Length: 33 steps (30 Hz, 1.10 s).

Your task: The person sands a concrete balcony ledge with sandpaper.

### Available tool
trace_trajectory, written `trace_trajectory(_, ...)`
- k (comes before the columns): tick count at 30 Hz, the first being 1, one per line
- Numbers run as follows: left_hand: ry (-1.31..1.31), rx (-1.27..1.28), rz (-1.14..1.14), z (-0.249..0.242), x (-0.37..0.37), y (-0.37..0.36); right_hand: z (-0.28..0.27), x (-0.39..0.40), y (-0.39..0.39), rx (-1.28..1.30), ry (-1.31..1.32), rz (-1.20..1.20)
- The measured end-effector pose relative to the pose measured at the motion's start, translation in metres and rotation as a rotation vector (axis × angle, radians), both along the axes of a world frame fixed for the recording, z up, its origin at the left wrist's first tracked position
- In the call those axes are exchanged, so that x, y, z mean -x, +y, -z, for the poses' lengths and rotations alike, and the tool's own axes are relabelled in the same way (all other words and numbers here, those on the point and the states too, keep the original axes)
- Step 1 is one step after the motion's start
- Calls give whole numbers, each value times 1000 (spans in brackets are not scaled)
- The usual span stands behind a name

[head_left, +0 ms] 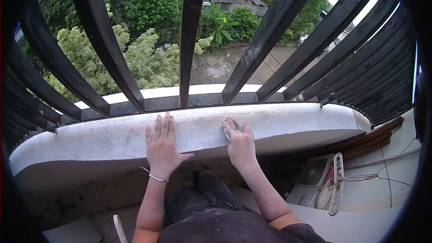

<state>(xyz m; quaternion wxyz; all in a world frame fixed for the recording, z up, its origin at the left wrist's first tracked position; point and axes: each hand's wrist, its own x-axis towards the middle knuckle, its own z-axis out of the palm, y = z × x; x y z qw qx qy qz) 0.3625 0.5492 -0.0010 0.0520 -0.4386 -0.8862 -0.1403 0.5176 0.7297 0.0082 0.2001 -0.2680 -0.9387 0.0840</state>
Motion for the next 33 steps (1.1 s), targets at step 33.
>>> trace_trajectory(33, -17, 13, 27, -3, -3, -2, -3, -11, -4, 124, 66, 56)
